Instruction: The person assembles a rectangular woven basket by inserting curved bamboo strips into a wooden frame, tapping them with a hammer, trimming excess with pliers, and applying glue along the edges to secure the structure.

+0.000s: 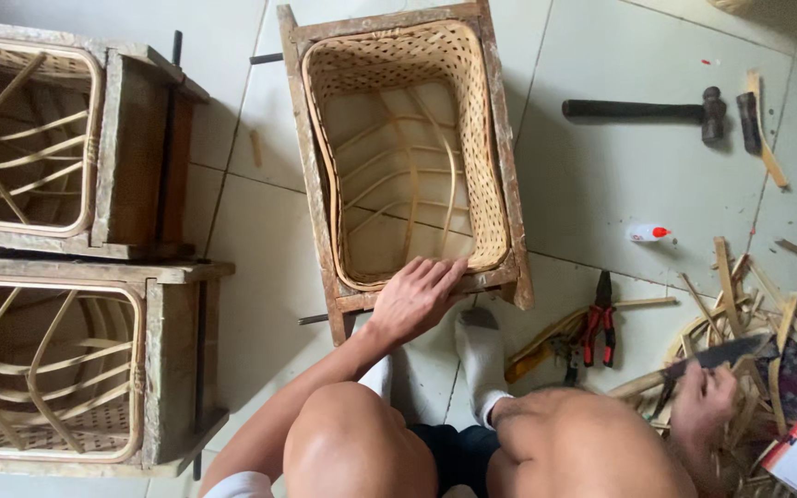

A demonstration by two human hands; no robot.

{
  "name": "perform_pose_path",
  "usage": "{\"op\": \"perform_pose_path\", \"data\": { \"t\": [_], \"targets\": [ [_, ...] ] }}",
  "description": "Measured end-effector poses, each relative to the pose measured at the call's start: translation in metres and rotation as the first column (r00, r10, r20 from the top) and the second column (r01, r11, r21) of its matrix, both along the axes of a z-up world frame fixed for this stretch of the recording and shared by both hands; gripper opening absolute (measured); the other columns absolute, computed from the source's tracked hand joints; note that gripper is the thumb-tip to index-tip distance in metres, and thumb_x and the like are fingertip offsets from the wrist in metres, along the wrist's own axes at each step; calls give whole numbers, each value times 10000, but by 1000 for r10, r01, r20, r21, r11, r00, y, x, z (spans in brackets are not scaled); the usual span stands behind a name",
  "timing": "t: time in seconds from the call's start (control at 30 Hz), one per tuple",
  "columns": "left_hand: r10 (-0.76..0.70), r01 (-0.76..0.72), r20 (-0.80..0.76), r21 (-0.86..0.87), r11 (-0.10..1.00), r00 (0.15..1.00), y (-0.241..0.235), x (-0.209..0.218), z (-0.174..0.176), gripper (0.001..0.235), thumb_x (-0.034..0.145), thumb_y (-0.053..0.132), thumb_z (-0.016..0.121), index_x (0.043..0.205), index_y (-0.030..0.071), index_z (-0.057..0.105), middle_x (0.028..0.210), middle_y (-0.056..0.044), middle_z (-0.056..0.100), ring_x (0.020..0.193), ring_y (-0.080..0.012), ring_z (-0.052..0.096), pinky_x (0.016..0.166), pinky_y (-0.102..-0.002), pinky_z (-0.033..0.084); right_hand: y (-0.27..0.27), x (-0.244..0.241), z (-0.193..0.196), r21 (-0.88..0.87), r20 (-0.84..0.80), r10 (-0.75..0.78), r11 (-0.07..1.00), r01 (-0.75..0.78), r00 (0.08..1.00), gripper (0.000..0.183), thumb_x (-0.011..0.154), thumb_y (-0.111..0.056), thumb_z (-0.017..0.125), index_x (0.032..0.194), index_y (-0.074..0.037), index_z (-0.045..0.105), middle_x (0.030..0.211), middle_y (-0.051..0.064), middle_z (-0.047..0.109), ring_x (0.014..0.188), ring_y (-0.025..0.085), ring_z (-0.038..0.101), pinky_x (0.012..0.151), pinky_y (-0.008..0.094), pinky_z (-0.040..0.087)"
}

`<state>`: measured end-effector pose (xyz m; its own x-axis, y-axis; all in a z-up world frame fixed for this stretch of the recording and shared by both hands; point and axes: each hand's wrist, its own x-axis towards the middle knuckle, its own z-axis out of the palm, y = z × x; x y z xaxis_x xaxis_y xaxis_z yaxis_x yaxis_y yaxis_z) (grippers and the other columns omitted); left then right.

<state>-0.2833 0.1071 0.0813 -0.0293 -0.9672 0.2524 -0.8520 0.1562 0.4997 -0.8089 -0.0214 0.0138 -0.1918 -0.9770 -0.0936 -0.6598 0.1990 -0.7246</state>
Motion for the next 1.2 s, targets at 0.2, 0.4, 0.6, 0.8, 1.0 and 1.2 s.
{"op": "perform_pose_path", "data": {
  "t": [0.2,0.4,0.6,0.8,1.0,1.2],
  "targets": [
    [82,-75,45,-151,986,996,2,-2,5,613,928,342,683,1413,6,515,1215,-127,655,1109,-275,634,1020,-397,471,-26,65,49,163,182,139,972,-170,973,218,1137,-148,558,1151,70,551,944,163,700,785,182,717,688,291,604],
    [-30,21,62,151,988,998,2,4,-14,545,931,284,723,1402,52,574,1020,-102,667,979,-275,644,918,-390,513,-2,187,136,151,-234,693,718,-679,682,488,993,-149,641,1477,-117,584,993,145,746,678,202,663,637,353,567],
    [49,-49,-101,0,999,994,6,0,-10,575,917,355,725,1370,44,554,1064,-105,675,988,-266,673,908,-376,516,-10,285,189,410,-579,815,261,-874,-28,549,930,-184,650,1471,-232,575,766,95,648,581,238,657,482,371,549],
    [47,-22,-116,210,977,992,2,-1,-10,632,928,390,720,1420,33,547,1045,-127,682,982,-275,663,927,-388,510,-24,320,213,566,-676,654,168,-807,-339,491,913,-132,588,1401,-173,619,787,99,659,621,230,710,494,357,568],
    [62,-12,256,-189,982,965,-12,-14,-22,657,858,216,603,1451,-10,432,1318,-130,620,1220,-227,605,1056,-410,499,-33,352,214,644,-627,637,98,-759,-449,297,904,-148,581,1184,-129,676,855,98,682,755,237,748,571,361,588],
    [-86,91,148,-31,995,985,-11,-15,-29,681,892,134,573,1513,-89,404,1197,-129,621,1049,-223,618,922,-331,503,-10,336,211,570,-697,633,202,-797,-337,548,825,-120,645,1370,-174,647,836,94,662,641,232,721,520,350,577]
  ]
}}
